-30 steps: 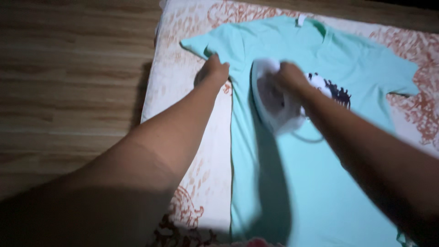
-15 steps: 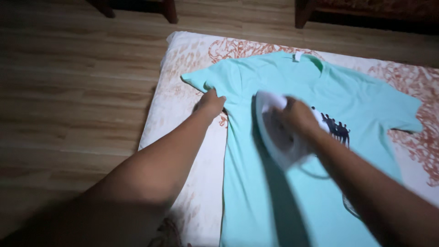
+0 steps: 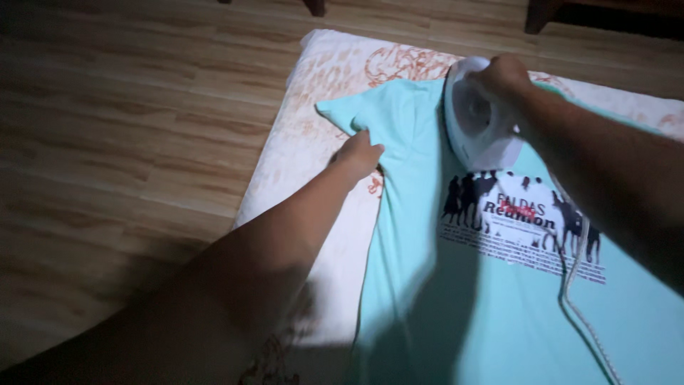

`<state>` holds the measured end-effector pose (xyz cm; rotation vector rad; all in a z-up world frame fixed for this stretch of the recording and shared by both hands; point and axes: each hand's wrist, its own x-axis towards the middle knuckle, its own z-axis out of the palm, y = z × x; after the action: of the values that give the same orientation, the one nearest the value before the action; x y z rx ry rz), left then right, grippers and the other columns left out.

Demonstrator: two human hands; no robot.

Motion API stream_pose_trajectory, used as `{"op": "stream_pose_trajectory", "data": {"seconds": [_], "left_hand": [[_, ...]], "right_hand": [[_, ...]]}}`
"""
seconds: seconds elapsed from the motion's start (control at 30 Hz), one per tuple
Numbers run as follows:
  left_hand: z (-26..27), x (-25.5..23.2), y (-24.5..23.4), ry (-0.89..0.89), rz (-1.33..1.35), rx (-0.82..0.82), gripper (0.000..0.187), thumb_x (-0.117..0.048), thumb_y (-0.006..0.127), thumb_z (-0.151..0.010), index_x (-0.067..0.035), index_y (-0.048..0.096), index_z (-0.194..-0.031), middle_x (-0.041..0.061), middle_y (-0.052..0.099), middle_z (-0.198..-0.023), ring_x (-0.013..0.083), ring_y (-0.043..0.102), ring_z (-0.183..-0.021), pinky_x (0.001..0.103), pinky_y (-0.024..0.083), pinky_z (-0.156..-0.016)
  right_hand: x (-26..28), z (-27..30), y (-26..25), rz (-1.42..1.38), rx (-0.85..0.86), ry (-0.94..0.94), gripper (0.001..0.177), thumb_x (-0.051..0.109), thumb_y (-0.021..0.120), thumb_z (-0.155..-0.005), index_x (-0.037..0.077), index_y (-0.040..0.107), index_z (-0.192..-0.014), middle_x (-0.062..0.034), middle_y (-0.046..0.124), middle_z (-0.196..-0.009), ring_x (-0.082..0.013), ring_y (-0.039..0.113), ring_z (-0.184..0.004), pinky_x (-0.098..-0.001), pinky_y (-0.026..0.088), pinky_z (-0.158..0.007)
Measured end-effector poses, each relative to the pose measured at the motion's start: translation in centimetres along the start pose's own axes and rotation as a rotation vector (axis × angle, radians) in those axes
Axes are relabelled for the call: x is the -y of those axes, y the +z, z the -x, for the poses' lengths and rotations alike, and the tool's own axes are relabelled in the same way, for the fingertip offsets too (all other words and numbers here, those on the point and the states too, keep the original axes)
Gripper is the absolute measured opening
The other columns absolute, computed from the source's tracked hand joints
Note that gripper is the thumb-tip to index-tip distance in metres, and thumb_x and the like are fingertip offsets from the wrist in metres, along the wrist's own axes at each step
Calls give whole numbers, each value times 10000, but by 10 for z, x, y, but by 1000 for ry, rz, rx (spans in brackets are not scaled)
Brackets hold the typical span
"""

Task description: The person irons a light blue t-shirt on a patterned bedsheet. They smooth the shirt, then use a white iron to press the sleeves, collar, and main body of the garment.

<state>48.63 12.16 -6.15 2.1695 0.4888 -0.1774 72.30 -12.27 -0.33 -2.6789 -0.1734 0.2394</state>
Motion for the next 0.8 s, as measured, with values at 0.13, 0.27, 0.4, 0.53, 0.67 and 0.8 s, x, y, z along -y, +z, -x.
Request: {"op": "stream_pose_trajectory", "data": {"seconds": [0.13, 0.27, 0.4, 0.53, 0.67, 0.8], "left_hand": [[3, -6, -4, 11, -72, -15, 501, -362, 641, -936, -12, 585, -1290, 249, 651, -1293, 418, 621, -1204, 497, 481, -1016], [3, -4, 0, -25, -63, -8, 487, -371, 636, -947, -18, 601, -1280, 243, 660, -1279, 415, 628, -1193, 506, 478, -1008], [-13, 8, 6, 64, 30, -17, 476, -358, 665, -904, -28, 642, -1247, 232, 702, -1215, 392, 678, -1129, 473, 526, -962], [-22, 14, 6, 106, -8, -1, 478, -361, 678, -922, -14, 641, -1247, 240, 700, -1206, 394, 675, -1122, 472, 523, -963], [-15, 11, 5, 54, 88, 50, 477, -339, 654, -908, -18, 629, -1261, 224, 724, -1191, 379, 717, -1092, 470, 548, -949], [-17, 10, 5, 68, 14, 27, 506, -346, 669, -925, 3, 602, -1285, 241, 678, -1252, 399, 659, -1161, 479, 509, -986]], "right_hand": [[16, -11, -1, -168, 68, 135, 439, 372, 767, -859, -3, 748, -1086, -192, 753, -1000, -351, 755, -915, -477, 579, -792], [-10, -40, 18, 154, 190, -146, 545, 450, 797, -824, 23, 740, -1159, -257, 736, -1028, -390, 738, -942, -458, 553, -848], [-27, -1, 56, 57, 57, -136, 693, 515, 848, -740, -57, 734, -1116, -273, 731, -1111, -397, 716, -1011, -461, 557, -873], [-8, 112, 59, 42, 45, -155, 742, 485, 790, -817, -44, 629, -1312, -287, 722, -1080, -408, 726, -980, -440, 575, -853], [40, 204, 19, -32, 162, 31, 595, 428, 692, -860, 43, 665, -1314, -256, 765, -1086, -401, 765, -987, -463, 579, -880], [56, 204, 7, 49, 61, -93, 595, 410, 732, -877, 11, 648, -1309, -273, 711, -1151, -424, 692, -1071, -471, 538, -927]]}}
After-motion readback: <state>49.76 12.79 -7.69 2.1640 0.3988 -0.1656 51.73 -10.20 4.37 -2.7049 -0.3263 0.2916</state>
